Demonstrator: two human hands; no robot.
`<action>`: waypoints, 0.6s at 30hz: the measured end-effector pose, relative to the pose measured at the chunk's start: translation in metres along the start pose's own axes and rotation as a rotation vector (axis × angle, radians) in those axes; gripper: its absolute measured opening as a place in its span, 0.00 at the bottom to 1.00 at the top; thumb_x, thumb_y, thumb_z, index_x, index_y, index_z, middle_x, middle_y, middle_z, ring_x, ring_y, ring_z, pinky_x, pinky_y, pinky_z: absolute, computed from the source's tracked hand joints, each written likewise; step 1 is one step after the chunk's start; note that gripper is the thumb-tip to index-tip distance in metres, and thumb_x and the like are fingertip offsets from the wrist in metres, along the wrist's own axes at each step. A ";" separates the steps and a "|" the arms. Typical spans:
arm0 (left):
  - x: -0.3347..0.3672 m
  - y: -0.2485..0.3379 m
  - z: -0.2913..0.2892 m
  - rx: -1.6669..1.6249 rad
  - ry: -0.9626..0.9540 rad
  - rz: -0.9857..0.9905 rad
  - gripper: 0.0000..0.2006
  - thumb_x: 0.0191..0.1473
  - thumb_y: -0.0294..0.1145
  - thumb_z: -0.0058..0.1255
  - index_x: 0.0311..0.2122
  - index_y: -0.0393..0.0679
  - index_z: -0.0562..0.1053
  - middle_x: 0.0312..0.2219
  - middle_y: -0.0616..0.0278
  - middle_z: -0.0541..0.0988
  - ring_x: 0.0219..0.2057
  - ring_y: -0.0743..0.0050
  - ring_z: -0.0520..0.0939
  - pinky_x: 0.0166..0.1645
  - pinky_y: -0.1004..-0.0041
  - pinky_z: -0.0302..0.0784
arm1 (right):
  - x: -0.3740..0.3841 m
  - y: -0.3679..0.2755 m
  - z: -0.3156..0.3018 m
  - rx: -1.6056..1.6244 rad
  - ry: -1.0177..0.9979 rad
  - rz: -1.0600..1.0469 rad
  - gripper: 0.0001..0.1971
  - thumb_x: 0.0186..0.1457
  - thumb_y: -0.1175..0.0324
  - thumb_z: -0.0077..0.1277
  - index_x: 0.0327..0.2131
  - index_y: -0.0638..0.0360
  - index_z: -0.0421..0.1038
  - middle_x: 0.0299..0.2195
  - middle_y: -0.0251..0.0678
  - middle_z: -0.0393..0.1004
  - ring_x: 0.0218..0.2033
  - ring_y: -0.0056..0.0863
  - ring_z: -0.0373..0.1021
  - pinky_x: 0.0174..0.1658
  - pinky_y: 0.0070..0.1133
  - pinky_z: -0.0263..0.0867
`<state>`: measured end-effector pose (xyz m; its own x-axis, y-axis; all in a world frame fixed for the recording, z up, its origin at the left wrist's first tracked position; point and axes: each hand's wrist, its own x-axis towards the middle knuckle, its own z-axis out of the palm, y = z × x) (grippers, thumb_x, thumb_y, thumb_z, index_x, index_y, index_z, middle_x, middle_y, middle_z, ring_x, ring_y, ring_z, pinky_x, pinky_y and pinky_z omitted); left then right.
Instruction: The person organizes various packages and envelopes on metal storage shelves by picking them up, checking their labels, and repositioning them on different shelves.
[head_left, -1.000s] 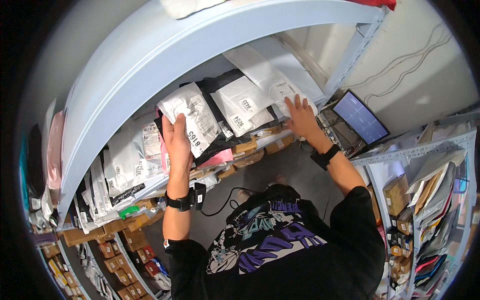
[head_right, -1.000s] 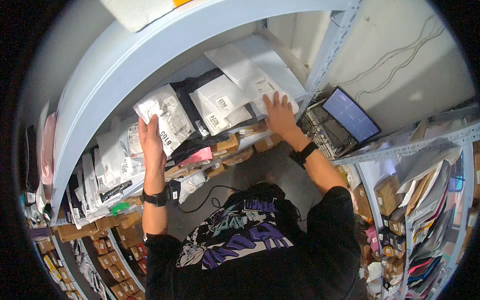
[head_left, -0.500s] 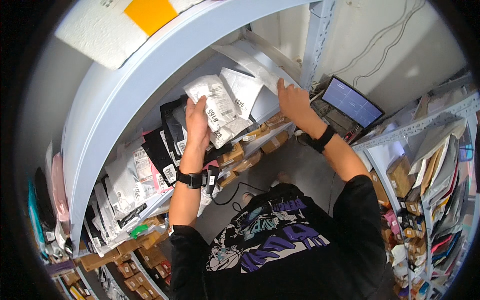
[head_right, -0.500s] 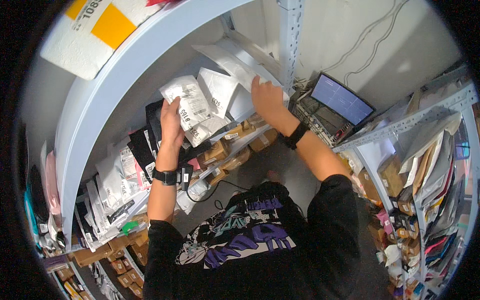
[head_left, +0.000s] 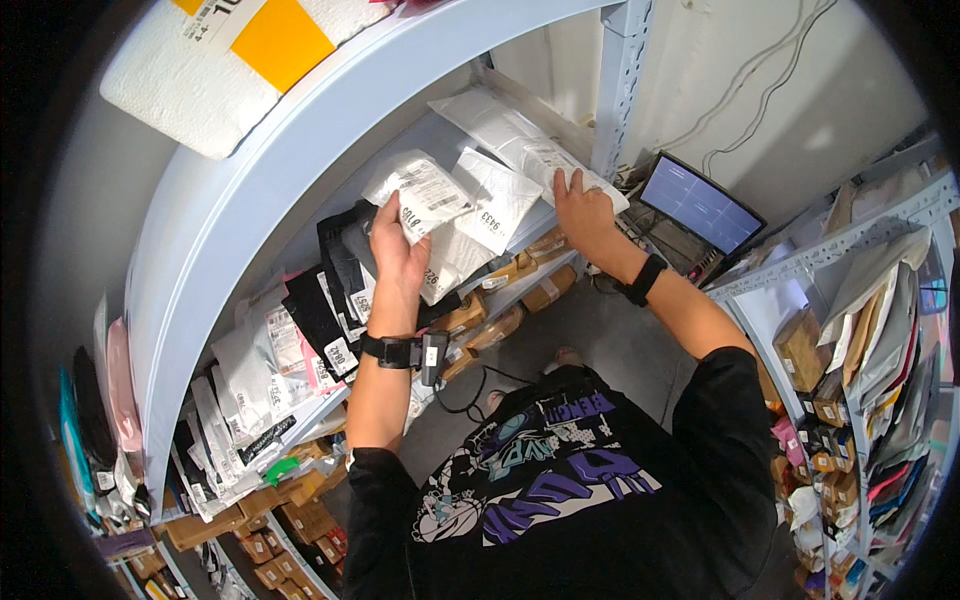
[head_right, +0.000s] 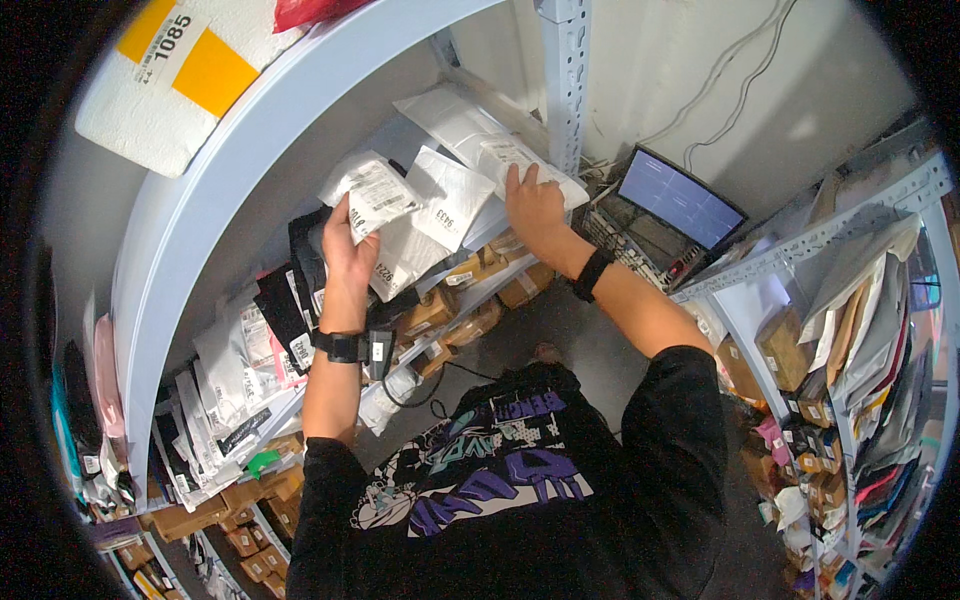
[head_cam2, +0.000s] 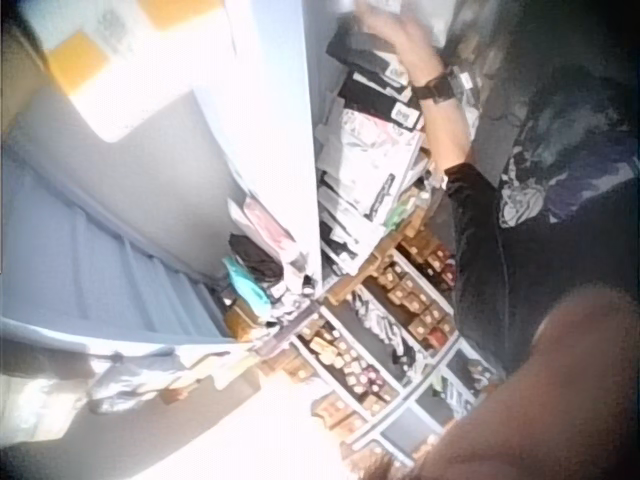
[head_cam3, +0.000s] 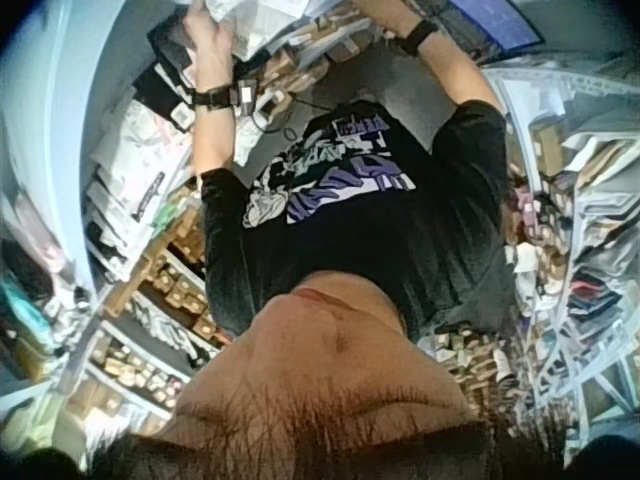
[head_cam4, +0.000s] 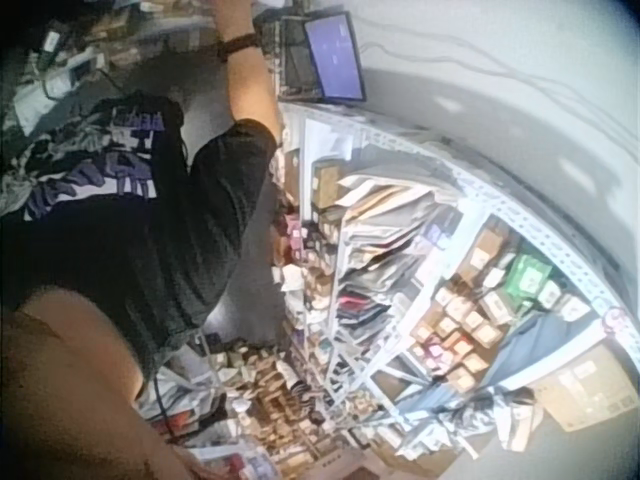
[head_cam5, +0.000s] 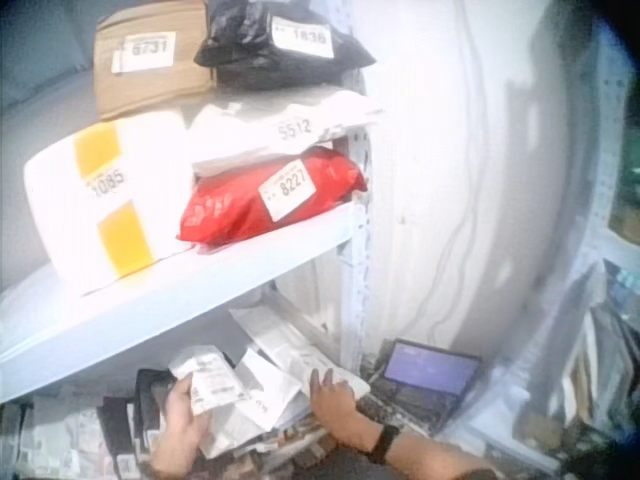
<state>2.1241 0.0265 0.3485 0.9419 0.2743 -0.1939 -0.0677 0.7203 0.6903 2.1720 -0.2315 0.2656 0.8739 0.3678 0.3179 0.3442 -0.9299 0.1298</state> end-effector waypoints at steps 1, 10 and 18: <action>0.005 -0.007 -0.001 -0.111 -0.010 -0.037 0.13 0.60 0.30 0.39 0.47 0.34 0.67 0.43 0.53 0.76 0.43 0.62 0.78 0.50 0.66 0.75 | -0.001 -0.001 0.003 -0.051 -0.015 -0.016 0.31 0.47 0.68 0.50 0.56 0.65 0.57 0.48 0.54 0.68 0.30 0.41 0.74 0.25 0.27 0.70; 0.041 -0.099 -0.023 0.981 0.089 -0.059 0.13 0.56 0.29 0.45 0.42 0.31 0.61 0.28 0.56 0.72 0.24 0.72 0.74 0.27 0.73 0.72 | -0.012 -0.006 0.037 -0.128 -0.041 -0.081 0.30 0.52 0.66 0.46 0.59 0.61 0.55 0.54 0.52 0.62 0.44 0.55 0.69 0.23 0.33 0.70; 0.063 -0.092 -0.024 1.303 0.098 0.171 0.22 0.53 0.34 0.49 0.45 0.25 0.59 0.33 0.39 0.75 0.28 0.55 0.79 0.32 0.64 0.76 | -0.004 -0.007 0.017 0.045 -0.227 -0.097 0.35 0.57 0.66 0.42 0.64 0.27 0.40 0.55 0.63 0.57 0.45 0.61 0.67 0.27 0.34 0.70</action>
<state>2.1819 -0.0068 0.2562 0.9219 0.3844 -0.0487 0.2334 -0.4507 0.8616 2.1718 -0.2269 0.2474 0.8889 0.4501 0.0858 0.4411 -0.8912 0.1057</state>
